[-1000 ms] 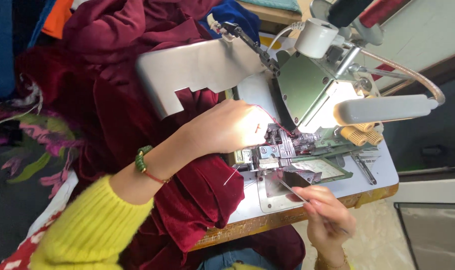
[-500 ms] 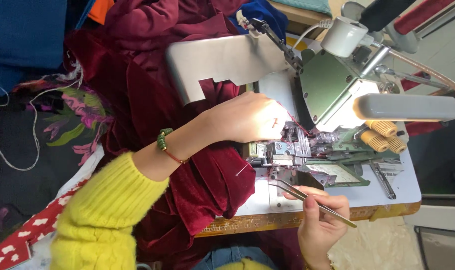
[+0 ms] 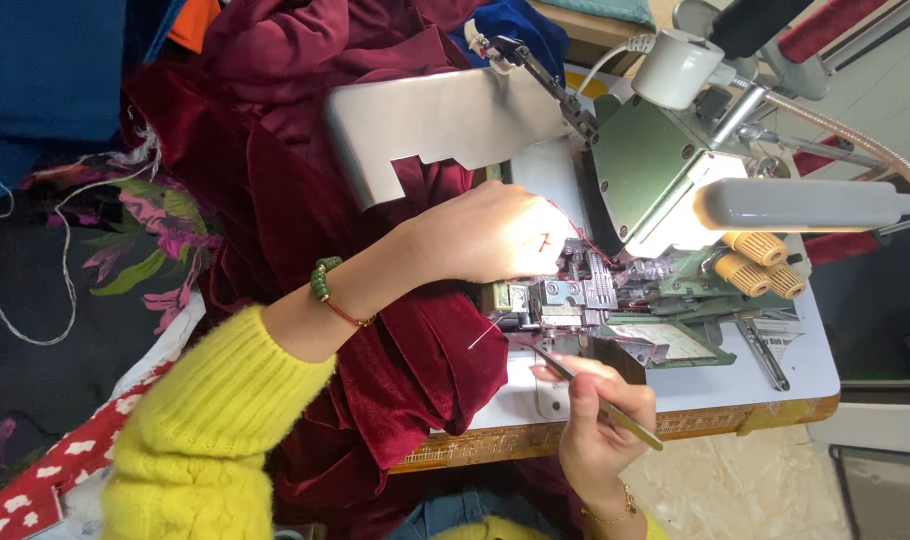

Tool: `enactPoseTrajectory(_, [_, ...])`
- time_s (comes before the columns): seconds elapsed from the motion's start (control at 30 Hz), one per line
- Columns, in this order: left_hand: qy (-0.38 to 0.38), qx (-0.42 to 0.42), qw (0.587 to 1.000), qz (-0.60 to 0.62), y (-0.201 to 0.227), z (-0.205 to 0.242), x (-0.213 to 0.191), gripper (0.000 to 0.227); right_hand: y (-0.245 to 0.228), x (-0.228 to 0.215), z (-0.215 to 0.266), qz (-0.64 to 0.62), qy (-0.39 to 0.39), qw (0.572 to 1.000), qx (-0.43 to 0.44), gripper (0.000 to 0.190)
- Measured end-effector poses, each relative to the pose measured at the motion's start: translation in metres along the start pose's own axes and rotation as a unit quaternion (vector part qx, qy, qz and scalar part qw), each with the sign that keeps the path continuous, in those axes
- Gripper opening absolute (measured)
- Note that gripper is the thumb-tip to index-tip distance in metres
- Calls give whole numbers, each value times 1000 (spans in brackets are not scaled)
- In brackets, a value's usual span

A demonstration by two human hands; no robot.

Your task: The person threads a sewing machine with red thread, using tweezers to guide the thread through the needle area. They then position a piece of maroon fabric under the presser foot and begin sewing the fabric.

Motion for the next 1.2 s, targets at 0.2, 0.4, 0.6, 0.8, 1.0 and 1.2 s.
enactPoseTrajectory(0.2, [-20, -30, 999, 6, 2, 2, -2, 24, 6, -37, 6, 63, -7, 998, -27, 12])
enactPoseTrajectory(0.4, [-13, -5, 1000, 3, 1, 2, -1, 34, 44, -81, -4, 260, -118, 958, 28, 3])
enactPoseTrajectory(0.6, [-21, -29, 999, 38, 0, 5, -3, 42, 81, -105, -7, 465, -162, 870, 12, 23])
enactPoseTrajectory(0.8, [-13, 5, 1000, 10, 2, 4, -2, 41, 106, -104, -8, 576, -307, 751, 101, 28])
enactPoseTrajectory(1.0, [-21, -16, 999, 27, 1, 4, -2, 40, 58, -108, -23, 428, -164, 883, 95, 15])
enactPoseTrajectory(1.2, [-26, -15, 1000, -8, 0, 3, 0, 42, 66, -121, -17, 383, -106, 913, 94, 7])
Point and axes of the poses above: each hand's wrist, its own z-axis away from the middle knuckle, its own x-axis out of the palm, y = z × x, the point moved 7 cm from there along -z, towards the middle knuckle, and after that the axes turned 13 degrees about z, right-handed, at the moved point
